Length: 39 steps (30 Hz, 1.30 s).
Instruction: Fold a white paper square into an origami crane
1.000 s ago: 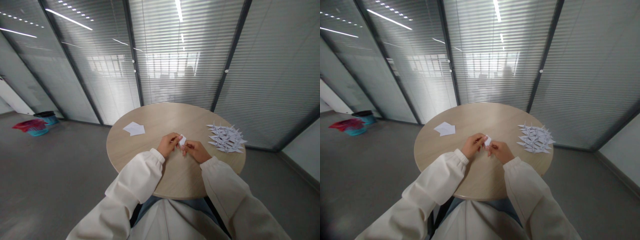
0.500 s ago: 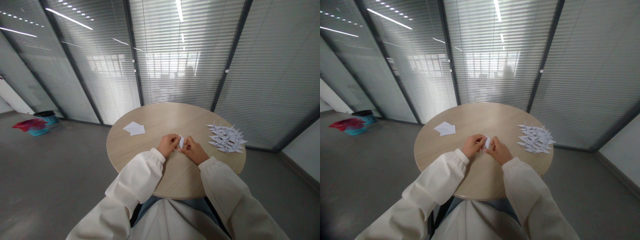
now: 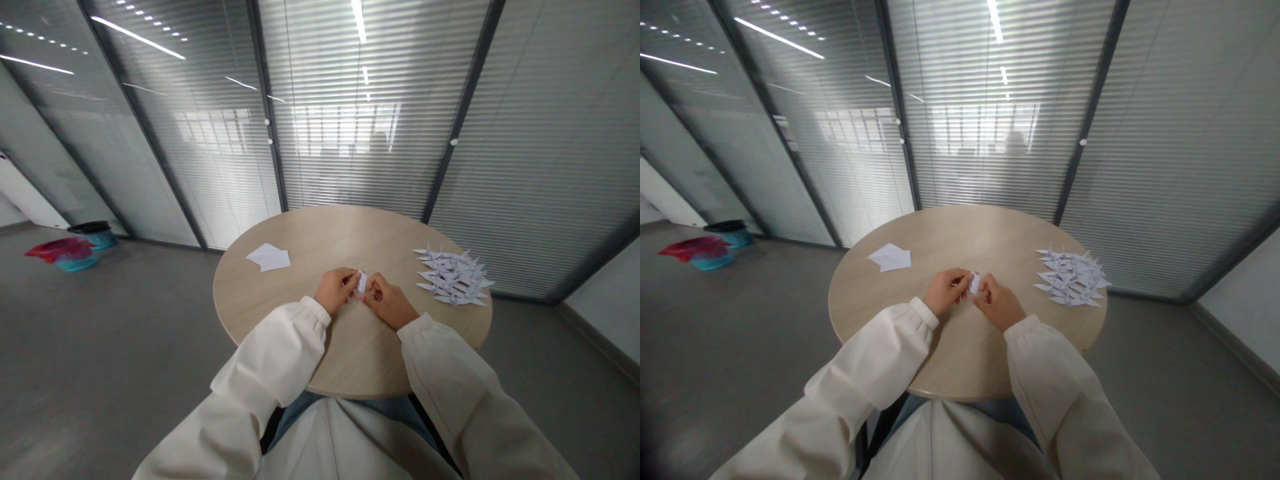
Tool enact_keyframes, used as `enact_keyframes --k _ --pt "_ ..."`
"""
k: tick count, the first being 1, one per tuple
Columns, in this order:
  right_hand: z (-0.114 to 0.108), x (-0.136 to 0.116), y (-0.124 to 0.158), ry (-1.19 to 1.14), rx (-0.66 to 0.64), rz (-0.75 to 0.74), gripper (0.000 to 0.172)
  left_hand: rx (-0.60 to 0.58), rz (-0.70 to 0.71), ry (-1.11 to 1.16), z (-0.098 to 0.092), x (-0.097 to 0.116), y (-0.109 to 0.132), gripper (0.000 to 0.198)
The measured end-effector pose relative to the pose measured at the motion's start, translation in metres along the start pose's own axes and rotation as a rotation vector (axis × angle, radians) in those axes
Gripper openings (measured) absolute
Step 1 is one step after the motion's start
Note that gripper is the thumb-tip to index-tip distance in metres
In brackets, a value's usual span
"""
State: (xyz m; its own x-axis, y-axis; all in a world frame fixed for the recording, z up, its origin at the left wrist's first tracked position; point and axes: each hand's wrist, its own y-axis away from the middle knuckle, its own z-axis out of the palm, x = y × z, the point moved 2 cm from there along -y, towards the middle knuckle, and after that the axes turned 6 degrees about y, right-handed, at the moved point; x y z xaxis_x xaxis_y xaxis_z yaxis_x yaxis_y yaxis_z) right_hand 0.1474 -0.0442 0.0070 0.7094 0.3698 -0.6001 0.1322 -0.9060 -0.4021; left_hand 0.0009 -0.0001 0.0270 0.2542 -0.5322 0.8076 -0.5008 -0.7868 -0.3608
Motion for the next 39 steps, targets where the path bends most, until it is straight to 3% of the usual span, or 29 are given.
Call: enact_keyframes --k 39 --pt "-0.0010 -0.0015 -0.0001 0.202 0.023 -0.053 0.011 -0.024 -0.017 -0.009 0.0020 -0.0039 -0.0009 0.041"
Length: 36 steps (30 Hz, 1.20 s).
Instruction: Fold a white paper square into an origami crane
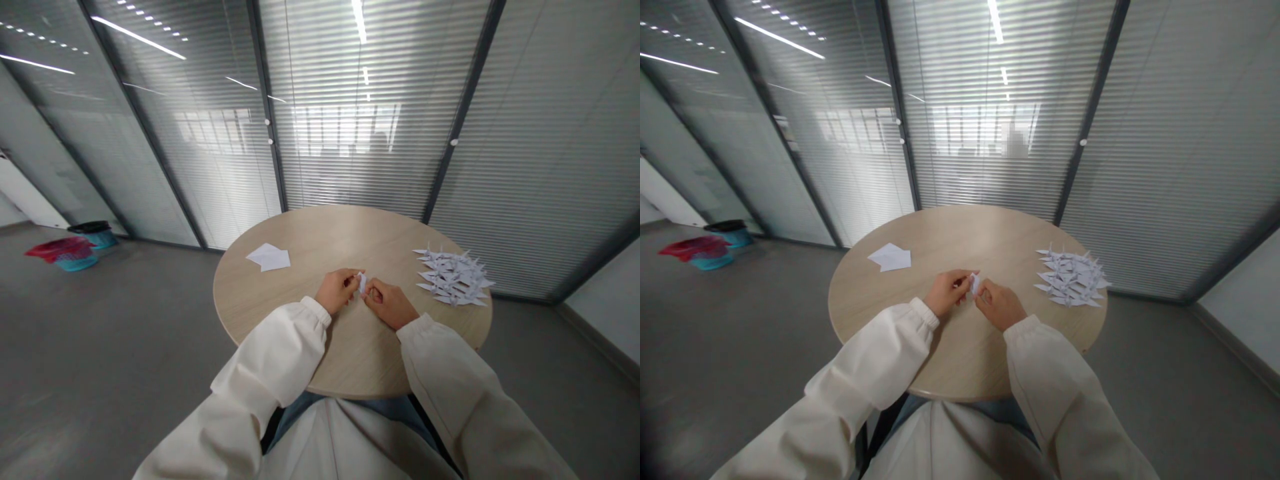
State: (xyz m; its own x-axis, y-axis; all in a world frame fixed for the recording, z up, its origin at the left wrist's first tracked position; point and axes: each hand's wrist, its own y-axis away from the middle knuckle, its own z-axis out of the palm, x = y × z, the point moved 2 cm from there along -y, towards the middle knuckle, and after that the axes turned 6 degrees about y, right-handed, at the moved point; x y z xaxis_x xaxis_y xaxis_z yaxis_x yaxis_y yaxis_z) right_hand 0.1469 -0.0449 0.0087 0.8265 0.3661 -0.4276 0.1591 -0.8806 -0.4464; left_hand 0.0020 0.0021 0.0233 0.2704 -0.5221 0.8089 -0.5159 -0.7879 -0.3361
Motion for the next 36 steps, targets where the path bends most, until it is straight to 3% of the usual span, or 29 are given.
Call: enact_keyframes --k 21,29,32,36 --pt "-0.0001 0.0015 -0.0004 -0.043 0.013 -0.014 0.014 0.019 0.061 -0.144 -0.0025 0.0069 0.0004 0.034" --pt "-0.0033 0.0013 0.0003 -0.008 0.222 -0.116 0.014 -0.007 -0.059 0.012 -0.0018 0.0055 0.0005 0.039" --pt "-0.0041 0.0006 -0.0006 -0.024 0.242 -0.175 0.017 -0.037 -0.078 0.034 -0.0012 0.0056 0.0004 0.039" --pt "-0.0053 0.0012 -0.0013 -0.087 0.240 -0.137 0.023 -0.079 -0.076 0.016 -0.0005 0.0071 0.0014 0.046"
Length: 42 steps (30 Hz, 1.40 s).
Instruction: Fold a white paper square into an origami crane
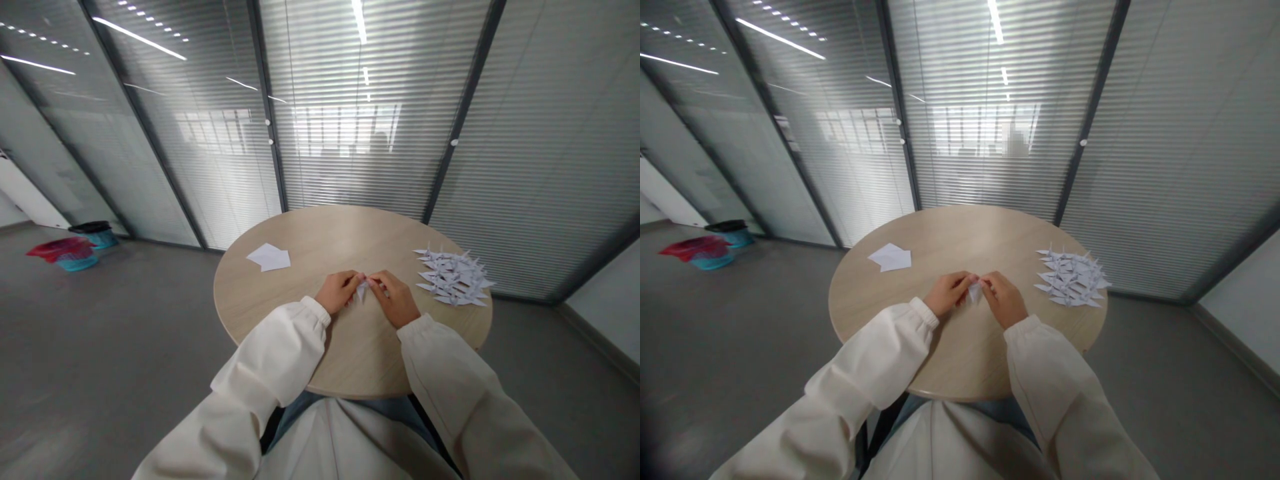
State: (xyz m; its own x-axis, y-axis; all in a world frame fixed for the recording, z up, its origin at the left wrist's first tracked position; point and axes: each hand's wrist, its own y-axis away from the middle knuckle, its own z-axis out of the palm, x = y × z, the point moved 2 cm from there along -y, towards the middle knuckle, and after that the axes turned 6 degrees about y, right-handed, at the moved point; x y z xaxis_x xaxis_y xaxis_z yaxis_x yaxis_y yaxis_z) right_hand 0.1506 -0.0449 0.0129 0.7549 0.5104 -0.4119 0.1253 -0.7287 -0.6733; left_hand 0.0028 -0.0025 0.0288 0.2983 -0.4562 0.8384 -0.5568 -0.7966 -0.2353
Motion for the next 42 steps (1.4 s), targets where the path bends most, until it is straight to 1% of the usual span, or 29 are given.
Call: enact_keyframes --k 3,7,11,19,24,27,29,31,34,37,42 --pt "-0.0008 0.0000 -0.0001 -0.017 -0.005 0.038 0.024 -0.024 0.038 -0.048 0.0005 0.0003 0.0001 0.046" --pt "-0.0015 0.0004 -0.0006 -0.015 0.010 0.055 0.024 0.020 0.139 -0.184 -0.0006 -0.0014 -0.0026 0.035" --pt "-0.0025 0.0020 -0.0009 -0.005 0.031 0.070 0.024 -0.008 0.166 -0.223 -0.0006 -0.0042 -0.0048 0.029" --pt "-0.0029 0.0024 -0.0012 0.040 0.083 0.079 0.023 -0.023 0.181 -0.217 0.0014 -0.0049 -0.0043 0.033" --pt "-0.0034 0.0020 -0.0012 0.062 0.089 0.080 0.024 -0.046 0.204 -0.195 0.0024 -0.0029 -0.0034 0.034" --pt "-0.0042 0.0027 -0.0013 0.012 0.092 0.111 0.024 -0.068 0.240 -0.198 0.0032 -0.0010 -0.0027 0.038" --pt "-0.0037 0.0046 -0.0014 -0.084 0.090 0.176 0.022 -0.060 0.248 -0.200 0.0032 -0.0004 -0.0023 0.039" --pt "-0.0017 0.0071 -0.0016 -0.204 0.071 0.264 0.025 -0.024 0.222 -0.184 0.0022 -0.0008 -0.0020 0.040" --pt "0.0028 0.0085 -0.0020 -0.297 -0.028 0.335 0.026 0.018 0.166 -0.120 0.0004 -0.0016 -0.0011 0.042" --pt "0.0047 0.0070 -0.0024 -0.310 -0.118 0.309 0.024 0.004 0.151 -0.063 -0.0002 -0.0013 0.0001 0.044" --pt "0.0035 0.0071 -0.0029 -0.384 -0.161 0.292 0.024 -0.028 0.144 -0.050 0.0005 -0.0011 0.0004 0.046"
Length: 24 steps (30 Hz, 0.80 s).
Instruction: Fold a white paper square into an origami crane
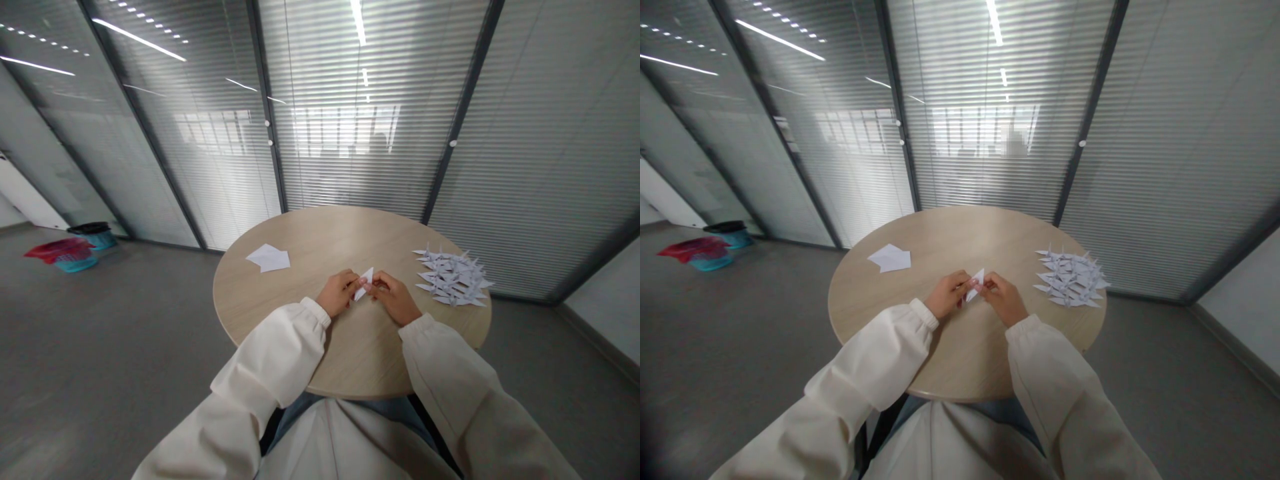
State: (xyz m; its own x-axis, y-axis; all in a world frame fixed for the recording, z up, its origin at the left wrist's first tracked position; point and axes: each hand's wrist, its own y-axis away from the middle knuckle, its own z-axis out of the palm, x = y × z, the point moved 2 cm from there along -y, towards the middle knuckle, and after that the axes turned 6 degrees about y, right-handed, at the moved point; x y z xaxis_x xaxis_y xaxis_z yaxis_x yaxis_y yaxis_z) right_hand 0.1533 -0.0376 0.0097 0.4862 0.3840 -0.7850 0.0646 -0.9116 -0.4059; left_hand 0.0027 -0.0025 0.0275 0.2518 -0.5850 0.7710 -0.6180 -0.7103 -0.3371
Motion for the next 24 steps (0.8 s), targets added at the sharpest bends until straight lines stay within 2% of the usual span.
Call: enact_keyframes --k 4,11,16,24 --pt "-0.0018 0.0017 -0.0006 0.009 0.012 -0.017 0.024 0.000 -0.002 0.007 0.0006 -0.0013 -0.0008 0.043" --pt "-0.0034 0.0061 -0.0001 0.062 0.046 -0.032 0.022 0.130 0.024 0.062 -0.0022 -0.0024 -0.0007 0.034" --pt "-0.0032 0.0074 -0.0007 0.009 0.019 -0.025 0.022 0.154 0.069 -0.012 -0.0030 -0.0016 -0.0019 0.030" --pt "-0.0025 0.0068 -0.0006 -0.094 -0.012 -0.020 0.022 0.159 0.065 -0.034 -0.0026 -0.0057 -0.0027 0.031"
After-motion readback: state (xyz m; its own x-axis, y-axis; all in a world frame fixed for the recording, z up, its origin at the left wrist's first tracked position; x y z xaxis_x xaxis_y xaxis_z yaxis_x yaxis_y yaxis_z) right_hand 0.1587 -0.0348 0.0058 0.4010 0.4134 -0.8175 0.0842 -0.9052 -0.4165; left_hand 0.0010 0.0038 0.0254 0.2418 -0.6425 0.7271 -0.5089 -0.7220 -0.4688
